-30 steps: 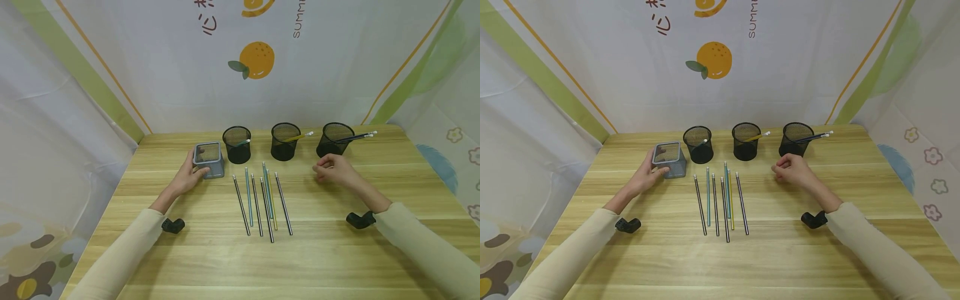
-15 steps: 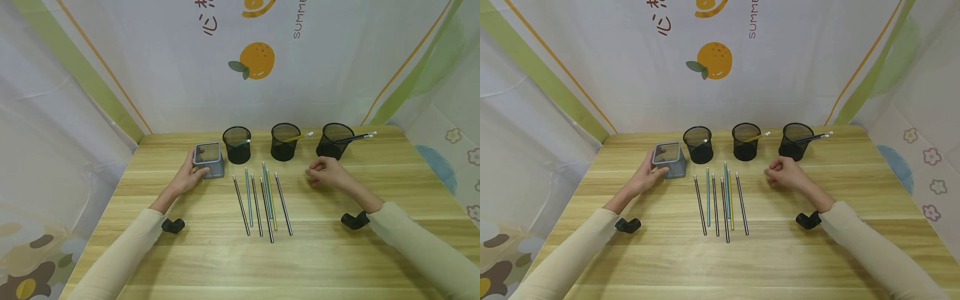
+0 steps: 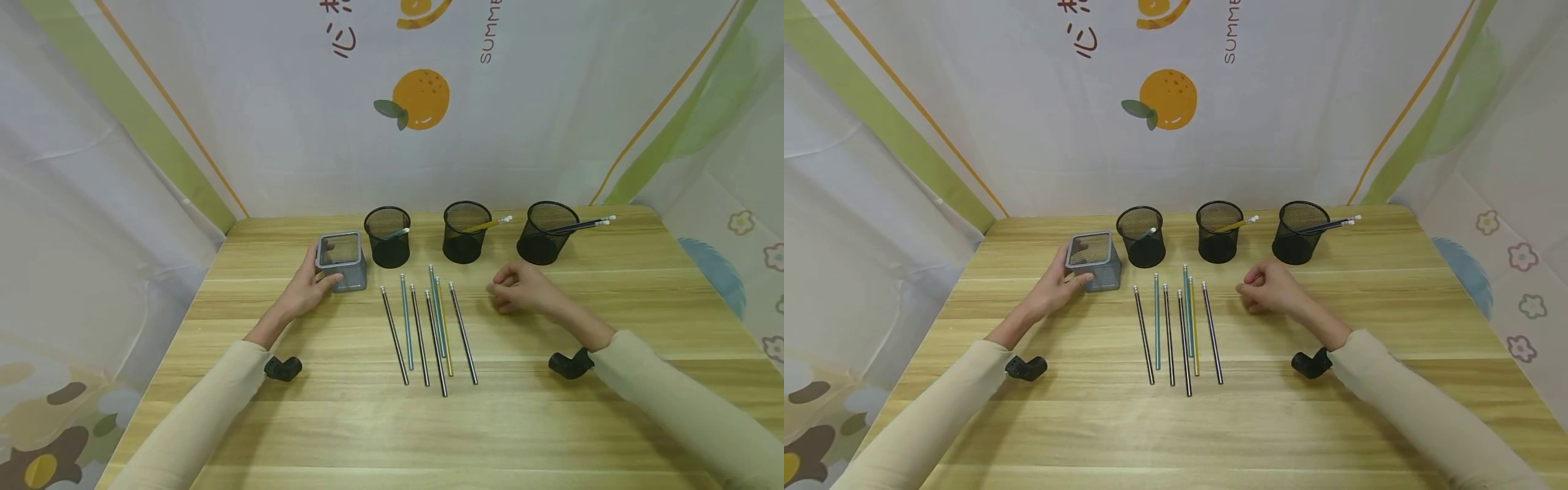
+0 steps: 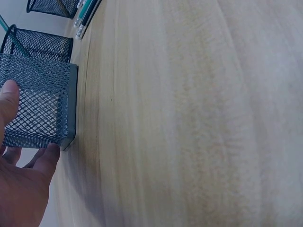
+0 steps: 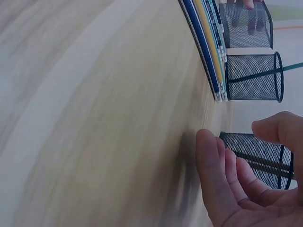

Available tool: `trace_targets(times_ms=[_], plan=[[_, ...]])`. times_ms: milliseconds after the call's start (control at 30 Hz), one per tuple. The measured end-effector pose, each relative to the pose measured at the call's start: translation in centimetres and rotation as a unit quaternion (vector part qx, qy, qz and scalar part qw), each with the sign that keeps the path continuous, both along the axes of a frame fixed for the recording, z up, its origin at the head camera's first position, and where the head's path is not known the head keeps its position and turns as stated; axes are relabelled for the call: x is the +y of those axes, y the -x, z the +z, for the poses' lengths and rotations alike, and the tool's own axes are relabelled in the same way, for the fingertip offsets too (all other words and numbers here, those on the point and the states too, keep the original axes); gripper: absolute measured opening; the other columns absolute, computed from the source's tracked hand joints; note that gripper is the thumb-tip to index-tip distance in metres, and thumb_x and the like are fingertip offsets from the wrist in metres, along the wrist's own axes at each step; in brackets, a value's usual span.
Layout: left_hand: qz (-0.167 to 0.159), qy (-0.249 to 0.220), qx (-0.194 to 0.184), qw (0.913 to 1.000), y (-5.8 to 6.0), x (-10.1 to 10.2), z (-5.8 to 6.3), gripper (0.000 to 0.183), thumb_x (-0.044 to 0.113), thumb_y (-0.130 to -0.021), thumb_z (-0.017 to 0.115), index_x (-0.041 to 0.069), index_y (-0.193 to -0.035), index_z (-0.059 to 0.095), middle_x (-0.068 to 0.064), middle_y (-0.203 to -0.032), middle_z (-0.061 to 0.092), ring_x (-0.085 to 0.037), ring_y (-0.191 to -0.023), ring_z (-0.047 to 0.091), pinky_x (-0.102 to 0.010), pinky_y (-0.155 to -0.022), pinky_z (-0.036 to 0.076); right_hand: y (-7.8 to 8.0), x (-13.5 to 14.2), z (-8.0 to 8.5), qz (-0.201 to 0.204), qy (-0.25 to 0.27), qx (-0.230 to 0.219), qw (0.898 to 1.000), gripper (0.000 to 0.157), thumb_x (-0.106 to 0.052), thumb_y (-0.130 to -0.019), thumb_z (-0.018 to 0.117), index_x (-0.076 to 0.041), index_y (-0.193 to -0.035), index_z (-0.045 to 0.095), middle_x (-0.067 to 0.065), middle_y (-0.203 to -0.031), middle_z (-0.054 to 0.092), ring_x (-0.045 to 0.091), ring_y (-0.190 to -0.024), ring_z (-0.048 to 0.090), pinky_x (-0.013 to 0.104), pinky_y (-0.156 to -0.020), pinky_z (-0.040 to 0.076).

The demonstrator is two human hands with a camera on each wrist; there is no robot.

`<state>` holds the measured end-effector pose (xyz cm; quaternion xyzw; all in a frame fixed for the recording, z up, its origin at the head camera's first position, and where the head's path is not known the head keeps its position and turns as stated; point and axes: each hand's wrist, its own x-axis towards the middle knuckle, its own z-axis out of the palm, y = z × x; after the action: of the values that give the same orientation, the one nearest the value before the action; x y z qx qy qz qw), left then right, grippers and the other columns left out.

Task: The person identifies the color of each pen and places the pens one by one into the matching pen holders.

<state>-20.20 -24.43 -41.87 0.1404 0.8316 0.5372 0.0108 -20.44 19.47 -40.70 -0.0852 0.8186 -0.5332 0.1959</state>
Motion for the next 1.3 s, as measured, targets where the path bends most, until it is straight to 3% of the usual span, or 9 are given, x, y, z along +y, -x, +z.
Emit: trace_targets(times_ms=[333,667,1300], plan=[[-0.001,0.004,0.001,1.0,-0.1,0.1,0.2,0.078,-0.002,-0.1,0.061,0.002,-0.16,0.012,-0.028,-0.156,0.028,-0.049,-0.141,0.032,-0.055,-0.111,0.036,0.0,-1.4,-0.8,0.021,0.008,-0.004,1.0,0.026,-0.008,-0.098,0.066,0.011,-0.108,0.052,0.022,-0.095,0.064,0.029,-0.08,0.071,0.039,-0.071,0.062],[-0.003,0.013,-0.008,0.9999,-1.9,1.3,3.3,0.073,-0.009,-0.099,0.059,-0.011,-0.155,0.012,-0.036,-0.153,0.025,-0.057,-0.138,0.03,-0.06,-0.111,0.034,-0.3,-3.0,-1.1,0.038,-0.001,-0.01,0.999,0.021,-0.007,-0.098,0.067,0.009,-0.104,0.054,0.02,-0.089,0.065,0.026,-0.076,0.069,0.038,-0.068,0.062],[-0.005,0.011,-0.005,0.9999,-1.6,1.2,3.2,0.072,-0.01,-0.099,0.059,-0.011,-0.154,0.012,-0.036,-0.154,0.024,-0.057,-0.139,0.029,-0.059,-0.111,0.034,-0.7,-6.2,-0.4,0.056,-0.057,-0.01,0.997,0.022,-0.011,-0.095,0.072,0.005,-0.099,0.057,0.014,-0.076,0.068,0.022,-0.059,0.068,0.035,-0.056,0.061]])
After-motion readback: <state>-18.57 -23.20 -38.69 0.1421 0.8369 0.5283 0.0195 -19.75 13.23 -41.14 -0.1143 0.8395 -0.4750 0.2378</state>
